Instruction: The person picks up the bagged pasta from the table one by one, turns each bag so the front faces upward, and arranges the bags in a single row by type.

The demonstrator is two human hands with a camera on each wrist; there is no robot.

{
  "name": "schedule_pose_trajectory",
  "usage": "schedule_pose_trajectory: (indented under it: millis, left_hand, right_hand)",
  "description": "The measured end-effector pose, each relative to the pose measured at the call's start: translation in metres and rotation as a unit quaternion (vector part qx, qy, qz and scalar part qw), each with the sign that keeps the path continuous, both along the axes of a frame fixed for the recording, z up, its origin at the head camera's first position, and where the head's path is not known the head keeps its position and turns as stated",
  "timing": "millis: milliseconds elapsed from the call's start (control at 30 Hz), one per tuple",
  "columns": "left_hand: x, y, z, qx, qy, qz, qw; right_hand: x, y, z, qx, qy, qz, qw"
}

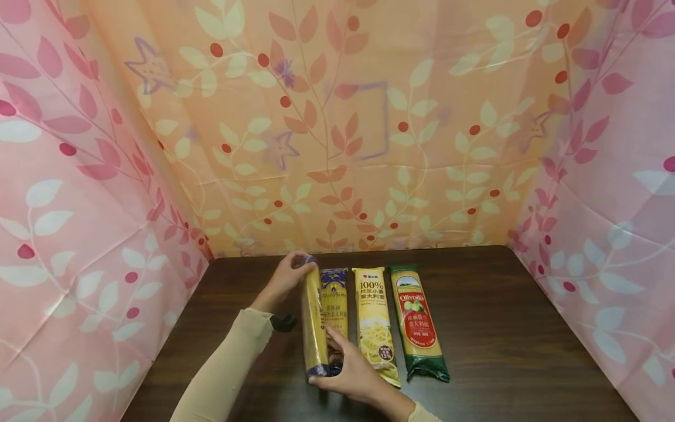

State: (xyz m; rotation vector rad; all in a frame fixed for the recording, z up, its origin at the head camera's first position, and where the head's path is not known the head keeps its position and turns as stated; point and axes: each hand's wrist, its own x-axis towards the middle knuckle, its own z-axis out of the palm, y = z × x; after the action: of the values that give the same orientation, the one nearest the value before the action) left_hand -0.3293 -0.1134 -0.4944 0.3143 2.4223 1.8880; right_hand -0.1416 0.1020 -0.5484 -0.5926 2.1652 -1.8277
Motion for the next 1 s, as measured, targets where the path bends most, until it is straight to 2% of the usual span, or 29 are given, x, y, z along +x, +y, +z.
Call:
schedule_pose_trajectory:
  millis: [167, 267, 567, 800, 1000]
  left_hand:
    - [-0.0009, -0.0003, -0.0008, 0.031, -0.008, -0.003, 0.9995]
    - [0.0002, -0.0002, 0.0000, 0.042, -0.006, -0.009, 0.9990]
    - [0.0000, -0.0008, -0.0028, 0.057, -0.005, -0.029, 0.9980]
    - [0.0010, 0.0005, -0.0047, 0.098, -0.048, -0.040, 0.9933]
    - [0.0044, -0.0020, -0.0050, 0.074, -0.068, -0.055, 0.9934]
  right_hand:
    - [-0.0020, 0.0019, 0.0001, -0.062, -0.048, 0.027, 0.9965]
    - [-0.0022, 0.0027, 0.0000, -0.093, -0.062, 0.041, 0.9929]
    - [-0.0046, 0.0052, -0.0005, -0.111, -0.032, 0.055, 0.9918]
    - [-0.0032, 0.0062, 0.0024, -0.083, -0.009, 0.027, 0.9961]
    - [-0.0004, 0.0058, 0.0018, -0.107, -0.026, 0.038, 0.9932]
